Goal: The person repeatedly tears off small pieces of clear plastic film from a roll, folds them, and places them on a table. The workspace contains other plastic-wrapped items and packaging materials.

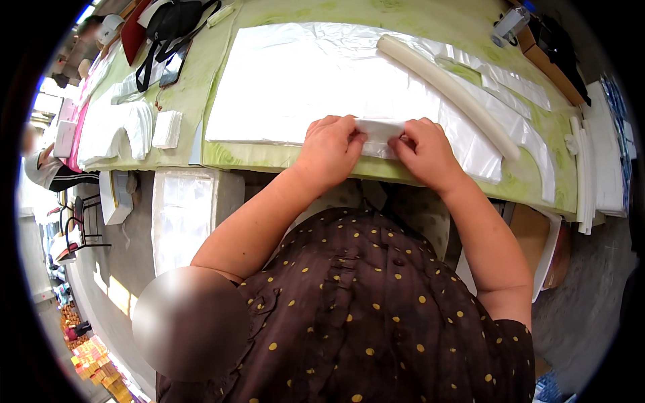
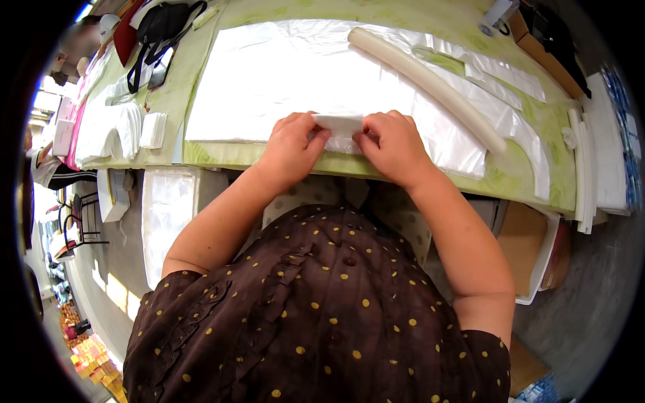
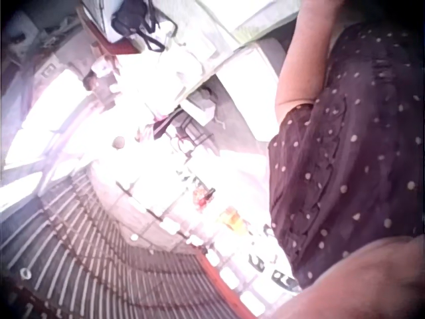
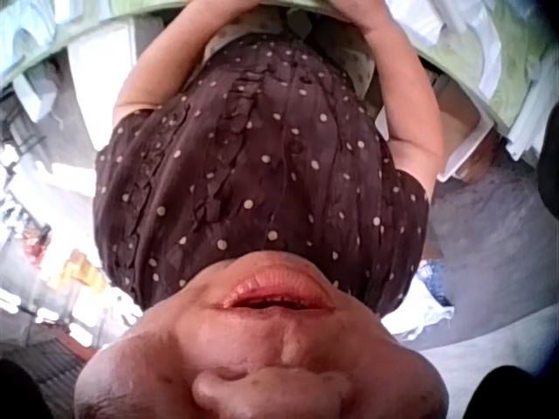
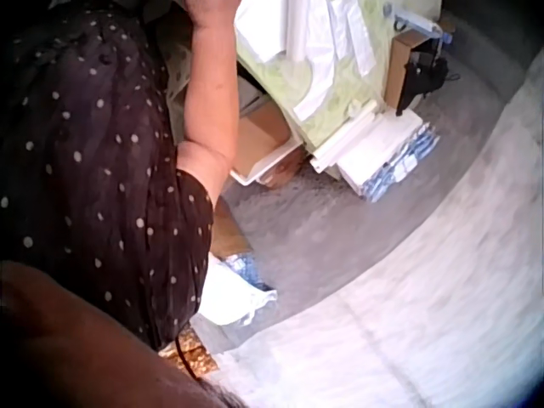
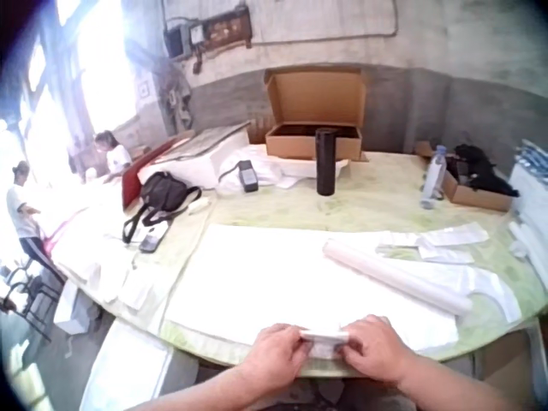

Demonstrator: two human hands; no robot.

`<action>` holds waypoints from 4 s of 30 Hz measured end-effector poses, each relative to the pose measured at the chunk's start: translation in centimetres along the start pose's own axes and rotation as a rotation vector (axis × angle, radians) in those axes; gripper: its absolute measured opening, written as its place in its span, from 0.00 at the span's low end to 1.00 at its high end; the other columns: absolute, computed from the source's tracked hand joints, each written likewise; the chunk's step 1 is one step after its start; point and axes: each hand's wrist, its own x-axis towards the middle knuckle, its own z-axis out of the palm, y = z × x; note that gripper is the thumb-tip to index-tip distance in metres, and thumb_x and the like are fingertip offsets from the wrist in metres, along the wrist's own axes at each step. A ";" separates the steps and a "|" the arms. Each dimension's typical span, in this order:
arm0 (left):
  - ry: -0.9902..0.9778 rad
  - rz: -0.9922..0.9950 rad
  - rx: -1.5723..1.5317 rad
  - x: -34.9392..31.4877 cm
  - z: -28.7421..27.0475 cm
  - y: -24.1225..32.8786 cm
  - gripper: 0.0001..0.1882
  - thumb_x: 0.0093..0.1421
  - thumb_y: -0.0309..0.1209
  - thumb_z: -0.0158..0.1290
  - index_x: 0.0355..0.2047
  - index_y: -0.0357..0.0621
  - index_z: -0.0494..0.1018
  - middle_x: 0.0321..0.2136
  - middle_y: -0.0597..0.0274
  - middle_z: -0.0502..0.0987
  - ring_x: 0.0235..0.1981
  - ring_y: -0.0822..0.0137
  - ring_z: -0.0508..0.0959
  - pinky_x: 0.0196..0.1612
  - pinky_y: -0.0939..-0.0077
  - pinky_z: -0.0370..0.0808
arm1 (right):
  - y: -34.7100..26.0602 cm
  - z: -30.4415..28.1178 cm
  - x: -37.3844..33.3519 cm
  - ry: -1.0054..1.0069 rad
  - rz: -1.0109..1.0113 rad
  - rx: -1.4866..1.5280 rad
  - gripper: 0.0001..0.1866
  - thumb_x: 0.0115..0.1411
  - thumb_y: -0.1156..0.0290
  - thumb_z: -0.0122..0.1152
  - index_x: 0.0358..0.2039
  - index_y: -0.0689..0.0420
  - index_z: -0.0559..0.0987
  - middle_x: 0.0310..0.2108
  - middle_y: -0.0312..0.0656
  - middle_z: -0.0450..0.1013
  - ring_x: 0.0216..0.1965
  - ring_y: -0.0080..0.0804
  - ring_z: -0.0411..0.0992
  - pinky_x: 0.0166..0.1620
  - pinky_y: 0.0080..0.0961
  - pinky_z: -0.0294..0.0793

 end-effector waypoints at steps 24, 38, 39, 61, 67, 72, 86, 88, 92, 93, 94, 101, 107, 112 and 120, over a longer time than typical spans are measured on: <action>-0.086 0.319 0.247 -0.1 0.2 1.2 0.33 0.63 0.43 0.58 0.66 0.46 0.65 0.68 0.53 0.63 0.67 0.47 0.63 0.69 0.46 0.56 | -2.3 -0.2 2.8 -0.032 0.374 -0.112 0.32 0.54 0.62 0.60 0.60 0.57 0.71 0.54 0.53 0.72 0.54 0.49 0.74 0.55 0.40 0.74; -0.340 -0.928 -1.771 -7.4 4.1 2.2 0.25 0.72 0.45 0.49 0.62 0.45 0.64 0.59 0.57 0.72 0.59 0.59 0.73 0.63 0.55 0.69 | -5.0 2.1 -5.2 0.015 0.050 -0.085 0.22 0.51 0.67 0.60 0.47 0.60 0.77 0.46 0.51 0.74 0.48 0.51 0.73 0.53 0.41 0.73; -0.294 -1.005 -1.754 -7.6 4.8 2.0 0.22 0.71 0.40 0.50 0.61 0.46 0.66 0.55 0.59 0.75 0.54 0.61 0.77 0.60 0.57 0.71 | -5.2 2.9 -6.6 0.135 0.050 0.033 0.21 0.51 0.69 0.61 0.48 0.61 0.77 0.45 0.52 0.74 0.48 0.50 0.73 0.52 0.41 0.73; 0.139 -0.643 -1.199 -9.8 -2.4 0.6 0.11 0.63 0.18 0.53 0.45 0.39 0.77 0.40 0.65 0.79 0.39 0.73 0.77 0.48 0.77 0.76 | -8.0 7.3 -4.7 0.343 0.224 0.987 0.13 0.67 0.79 0.59 0.51 0.59 0.72 0.39 0.33 0.71 0.37 0.16 0.67 0.41 0.15 0.69; 0.528 -0.586 -0.471 -8.4 -20.3 -12.9 0.15 0.61 0.22 0.47 0.46 0.41 0.79 0.39 0.63 0.79 0.38 0.71 0.76 0.45 0.76 0.74 | -6.3 7.6 -7.0 0.282 0.234 0.988 0.14 0.67 0.80 0.57 0.53 0.59 0.72 0.40 0.35 0.72 0.38 0.18 0.68 0.42 0.16 0.71; 0.580 -0.762 -0.161 -6.6 -28.3 -21.0 0.16 0.59 0.22 0.48 0.44 0.41 0.80 0.37 0.62 0.80 0.36 0.71 0.77 0.42 0.78 0.73 | -6.2 8.2 -7.4 0.190 0.201 1.008 0.15 0.67 0.81 0.57 0.53 0.59 0.72 0.39 0.33 0.72 0.37 0.17 0.68 0.41 0.15 0.70; 0.181 -0.828 0.773 -5.3 -23.7 -18.8 0.59 0.50 0.57 0.66 0.75 0.53 0.47 0.68 0.57 0.65 0.67 0.58 0.68 0.67 0.54 0.63 | -5.2 7.8 -8.2 0.204 0.266 0.975 0.10 0.67 0.79 0.58 0.49 0.60 0.75 0.37 0.32 0.73 0.35 0.16 0.69 0.39 0.15 0.71; 0.157 -0.907 0.619 -5.2 -24.7 -20.1 0.65 0.49 0.58 0.68 0.76 0.54 0.40 0.70 0.60 0.64 0.69 0.57 0.66 0.68 0.51 0.62 | -5.0 7.8 -8.1 0.193 0.268 0.971 0.10 0.67 0.79 0.58 0.49 0.60 0.75 0.37 0.32 0.73 0.35 0.16 0.69 0.39 0.15 0.70; 0.170 -0.901 0.425 -5.4 -25.9 -21.8 0.63 0.48 0.57 0.69 0.76 0.53 0.44 0.70 0.63 0.63 0.70 0.57 0.63 0.68 0.44 0.59 | -5.4 7.2 -8.7 0.197 0.278 0.940 0.10 0.67 0.79 0.59 0.48 0.60 0.75 0.37 0.32 0.73 0.36 0.16 0.69 0.40 0.15 0.70; 0.183 -0.897 0.437 -5.2 -26.0 -21.8 0.63 0.48 0.57 0.69 0.76 0.53 0.44 0.70 0.63 0.64 0.71 0.57 0.63 0.68 0.42 0.59 | -5.2 7.1 -8.9 0.204 0.265 0.942 0.10 0.67 0.79 0.59 0.48 0.60 0.75 0.37 0.33 0.73 0.36 0.16 0.69 0.40 0.14 0.70; 0.187 -0.888 0.440 -4.6 -25.5 -21.0 0.63 0.48 0.57 0.69 0.76 0.53 0.45 0.70 0.63 0.64 0.71 0.57 0.62 0.68 0.41 0.58 | -5.1 7.0 -9.2 0.216 0.260 0.936 0.10 0.67 0.79 0.59 0.48 0.60 0.75 0.37 0.33 0.73 0.36 0.16 0.69 0.41 0.14 0.70; 0.425 -0.320 0.710 -5.4 -21.0 -16.3 0.51 0.51 0.44 0.70 0.72 0.50 0.56 0.70 0.52 0.61 0.72 0.42 0.54 0.72 0.48 0.52 | 0.0 -1.8 -9.2 0.674 -0.029 -0.083 0.18 0.56 0.81 0.63 0.48 0.62 0.76 0.54 0.52 0.72 0.56 0.51 0.70 0.62 0.42 0.66; 0.167 0.174 0.250 -0.7 -10.1 -6.2 0.36 0.53 0.35 0.68 0.63 0.49 0.69 0.67 0.52 0.65 0.71 0.43 0.58 0.71 0.51 0.57 | 8.1 -9.4 -8.7 0.408 0.211 -0.564 0.28 0.56 0.74 0.64 0.59 0.51 0.76 0.56 0.50 0.72 0.58 0.53 0.67 0.62 0.44 0.66; -0.013 0.209 -0.124 1.7 -1.3 0.7 0.37 0.56 0.37 0.66 0.65 0.49 0.67 0.70 0.47 0.59 0.71 0.44 0.57 0.71 0.54 0.58 | 5.4 -9.7 -9.3 0.136 0.335 -0.421 0.31 0.53 0.76 0.64 0.60 0.49 0.75 0.51 0.48 0.73 0.51 0.51 0.70 0.56 0.41 0.71; -0.131 0.239 -0.224 8.4 6.8 8.1 0.34 0.63 0.46 0.60 0.67 0.52 0.66 0.72 0.38 0.51 0.71 0.37 0.55 0.69 0.52 0.61 | 0.4 -6.1 -8.5 0.154 0.483 0.123 0.39 0.55 0.67 0.65 0.67 0.58 0.64 0.51 0.57 0.72 0.52 0.54 0.71 0.58 0.42 0.70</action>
